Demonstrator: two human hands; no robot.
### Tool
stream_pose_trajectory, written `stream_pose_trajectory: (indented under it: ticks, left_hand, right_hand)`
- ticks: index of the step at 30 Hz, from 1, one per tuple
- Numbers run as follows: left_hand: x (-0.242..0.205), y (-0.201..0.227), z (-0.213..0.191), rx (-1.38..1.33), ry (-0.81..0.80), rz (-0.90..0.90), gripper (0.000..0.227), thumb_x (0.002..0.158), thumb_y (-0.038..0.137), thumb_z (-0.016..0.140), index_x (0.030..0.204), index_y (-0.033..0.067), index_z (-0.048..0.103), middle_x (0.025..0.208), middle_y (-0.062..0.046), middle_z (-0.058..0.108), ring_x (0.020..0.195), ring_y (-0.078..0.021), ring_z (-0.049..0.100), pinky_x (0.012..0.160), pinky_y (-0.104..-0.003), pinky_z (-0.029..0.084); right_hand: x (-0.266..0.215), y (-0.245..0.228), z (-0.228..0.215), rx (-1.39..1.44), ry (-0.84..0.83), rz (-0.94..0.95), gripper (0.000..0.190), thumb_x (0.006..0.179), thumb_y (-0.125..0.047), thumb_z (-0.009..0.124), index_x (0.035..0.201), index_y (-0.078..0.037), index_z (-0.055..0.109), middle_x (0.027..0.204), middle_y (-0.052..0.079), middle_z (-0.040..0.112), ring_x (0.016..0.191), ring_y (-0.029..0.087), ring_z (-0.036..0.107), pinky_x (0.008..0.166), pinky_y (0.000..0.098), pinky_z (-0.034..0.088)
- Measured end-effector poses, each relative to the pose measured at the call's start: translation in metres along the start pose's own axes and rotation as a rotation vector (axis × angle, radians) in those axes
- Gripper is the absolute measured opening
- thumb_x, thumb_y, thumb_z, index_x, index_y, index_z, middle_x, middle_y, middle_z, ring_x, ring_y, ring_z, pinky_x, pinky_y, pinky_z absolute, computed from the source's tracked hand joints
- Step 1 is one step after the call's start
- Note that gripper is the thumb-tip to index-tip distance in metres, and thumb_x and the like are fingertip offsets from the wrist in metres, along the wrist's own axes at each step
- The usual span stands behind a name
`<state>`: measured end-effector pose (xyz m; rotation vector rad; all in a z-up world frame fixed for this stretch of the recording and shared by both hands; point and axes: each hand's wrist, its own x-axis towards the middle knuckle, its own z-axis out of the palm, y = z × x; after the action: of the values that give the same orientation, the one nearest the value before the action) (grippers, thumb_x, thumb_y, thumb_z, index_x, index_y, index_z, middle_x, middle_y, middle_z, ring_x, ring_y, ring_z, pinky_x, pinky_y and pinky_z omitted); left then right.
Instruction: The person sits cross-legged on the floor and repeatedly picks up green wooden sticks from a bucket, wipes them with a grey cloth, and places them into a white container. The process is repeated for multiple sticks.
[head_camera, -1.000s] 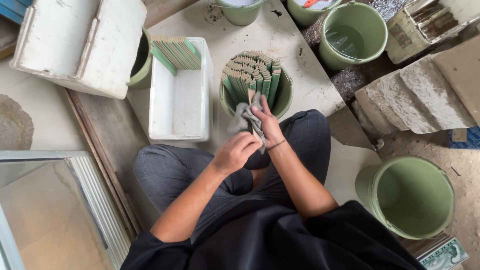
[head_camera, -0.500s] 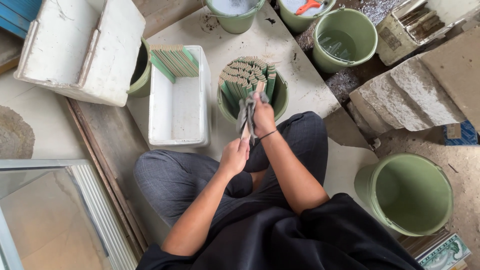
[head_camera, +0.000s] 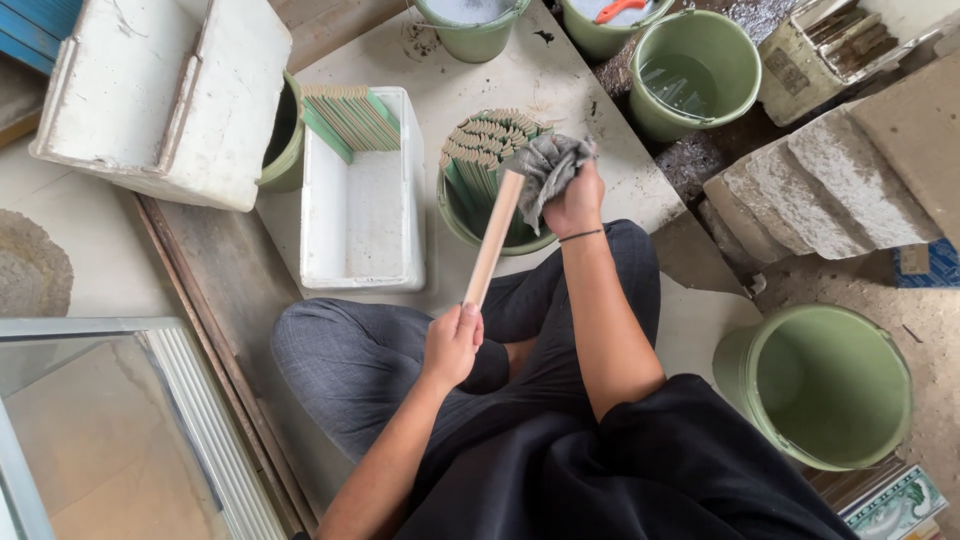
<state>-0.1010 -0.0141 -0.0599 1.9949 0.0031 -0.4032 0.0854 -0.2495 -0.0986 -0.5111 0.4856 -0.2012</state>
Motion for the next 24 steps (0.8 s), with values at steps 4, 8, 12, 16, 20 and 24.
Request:
stream_pose_trajectory:
  ticks: [4,8,12,16,20,24]
  left_hand:
    - [0.013,-0.001,0.003,-0.046,0.019,0.04,0.059,0.111,0.037,0.035,0.06,0.0161,0.054,0.051,-0.006,0.061,0.06,-0.0291,0.064,0.069,-0.038,0.056]
    - [0.02,0.001,0.019,0.013,-0.042,0.113,0.057,0.112,0.039,0.037,0.064,0.0127,0.054,0.055,-0.011,0.061,0.065,-0.035,0.066,0.07,-0.044,0.055]
    - [0.015,0.009,0.022,0.057,-0.004,0.123,0.054,0.11,0.038,0.042,0.066,0.0103,0.055,0.057,-0.013,0.064,0.067,-0.0371,0.068,0.068,-0.045,0.056]
    - [0.017,0.017,0.008,0.06,0.031,0.149,0.053,0.11,0.039,0.041,0.067,0.0104,0.054,0.056,-0.016,0.06,0.063,-0.0419,0.064,0.067,-0.049,0.053]
    - [0.022,0.01,-0.001,-0.107,0.035,0.133,0.053,0.111,0.037,0.039,0.067,0.0125,0.053,0.051,-0.007,0.055,0.055,-0.0294,0.059,0.06,-0.038,0.052]
    - [0.03,0.004,0.001,-0.423,-0.013,0.089,0.05,0.114,0.029,0.037,0.07,0.0128,0.054,0.051,0.0,0.048,0.048,-0.0138,0.052,0.053,-0.026,0.048]
  right_hand:
    - [-0.031,0.004,0.015,0.014,-0.167,0.137,0.058,0.1,-0.052,0.049,0.123,-0.005,0.075,0.131,0.016,0.07,0.126,0.035,0.065,0.114,0.055,0.048]
    - [-0.056,0.021,0.032,-0.33,-0.056,-0.027,0.036,0.099,-0.029,0.068,0.104,0.007,0.072,0.102,0.018,0.077,0.094,0.023,0.073,0.093,0.0441,0.059]
    - [-0.01,0.044,-0.023,-0.552,0.016,-0.053,0.057,0.102,-0.048,0.064,0.108,0.008,0.071,0.106,0.023,0.075,0.101,0.033,0.074,0.095,0.0518,0.059]
    - [-0.027,0.024,0.02,-0.351,0.172,0.028,0.057,0.097,-0.056,0.059,0.08,-0.002,0.069,0.077,0.015,0.072,0.076,0.026,0.074,0.085,0.0422,0.061]
    - [0.007,0.029,-0.002,-0.068,0.036,0.102,0.048,0.097,-0.052,0.056,0.095,-0.008,0.075,0.103,0.014,0.077,0.098,0.032,0.075,0.097,0.0524,0.057]
    - [-0.065,0.017,0.032,-0.199,-0.065,0.067,0.048,0.1,-0.046,0.059,0.106,0.0,0.07,0.105,0.016,0.076,0.099,0.029,0.074,0.096,0.0511,0.058]
